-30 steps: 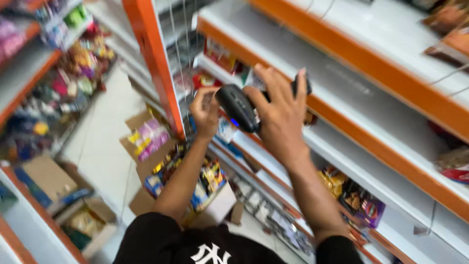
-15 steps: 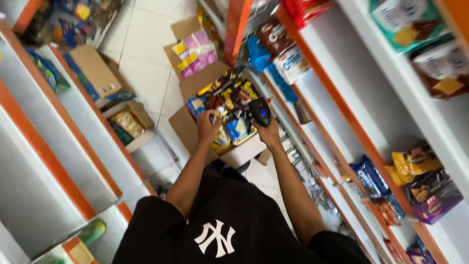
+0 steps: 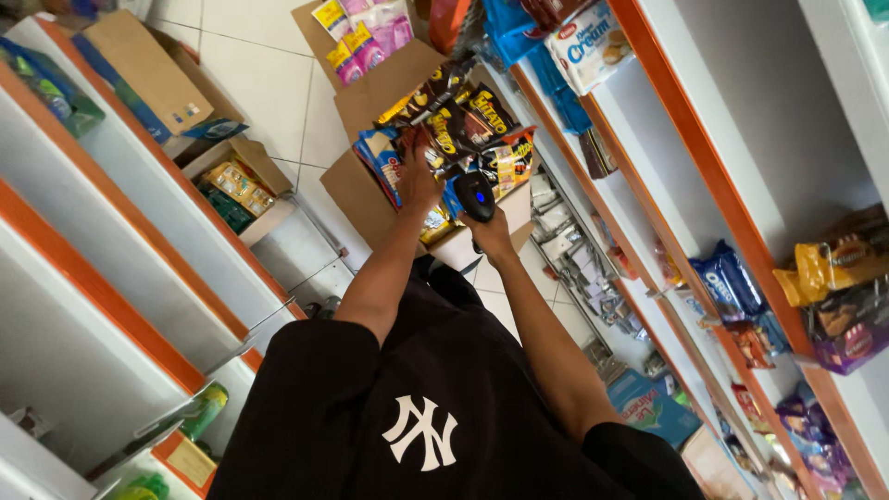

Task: The person picks up snack packages from a box, scans each item with a handheld barcode scanner, and places them onto the shelves of a convenience store.

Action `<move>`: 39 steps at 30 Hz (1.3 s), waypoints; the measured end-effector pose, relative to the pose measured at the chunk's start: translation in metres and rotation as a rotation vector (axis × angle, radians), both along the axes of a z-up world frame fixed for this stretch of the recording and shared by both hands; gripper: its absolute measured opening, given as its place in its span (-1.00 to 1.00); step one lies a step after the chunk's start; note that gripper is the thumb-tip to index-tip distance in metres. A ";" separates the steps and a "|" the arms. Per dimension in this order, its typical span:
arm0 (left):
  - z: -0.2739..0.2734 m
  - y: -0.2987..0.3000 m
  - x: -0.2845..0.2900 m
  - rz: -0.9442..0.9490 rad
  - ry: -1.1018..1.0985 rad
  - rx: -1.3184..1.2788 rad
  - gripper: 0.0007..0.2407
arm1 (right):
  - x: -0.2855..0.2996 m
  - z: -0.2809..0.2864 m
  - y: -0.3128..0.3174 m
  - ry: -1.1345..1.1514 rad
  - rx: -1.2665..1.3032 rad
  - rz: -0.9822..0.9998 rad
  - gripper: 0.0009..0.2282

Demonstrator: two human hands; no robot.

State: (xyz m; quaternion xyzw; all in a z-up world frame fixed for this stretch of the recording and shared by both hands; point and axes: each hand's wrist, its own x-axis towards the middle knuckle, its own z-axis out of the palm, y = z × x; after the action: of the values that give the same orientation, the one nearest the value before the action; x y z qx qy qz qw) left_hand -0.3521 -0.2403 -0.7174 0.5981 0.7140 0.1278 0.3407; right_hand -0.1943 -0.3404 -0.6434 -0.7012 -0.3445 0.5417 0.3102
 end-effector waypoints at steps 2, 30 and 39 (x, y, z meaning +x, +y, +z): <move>0.010 0.009 0.005 0.042 0.013 -0.164 -0.23 | -0.004 0.001 -0.001 0.015 0.018 -0.016 -0.77; -0.005 -0.019 -0.066 0.281 -1.060 -0.232 -0.63 | -0.014 0.030 0.009 0.040 0.061 -0.359 -0.68; 0.068 -0.032 -0.041 0.045 -1.517 -0.690 -0.63 | 0.022 0.051 -0.011 0.175 0.373 -0.496 -0.60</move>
State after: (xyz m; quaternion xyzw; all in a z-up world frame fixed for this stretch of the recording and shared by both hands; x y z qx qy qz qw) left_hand -0.3932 -0.2719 -0.6498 0.1972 0.3016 0.2767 0.8908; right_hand -0.1719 -0.3509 -0.5923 -0.6454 -0.2285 0.4354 0.5845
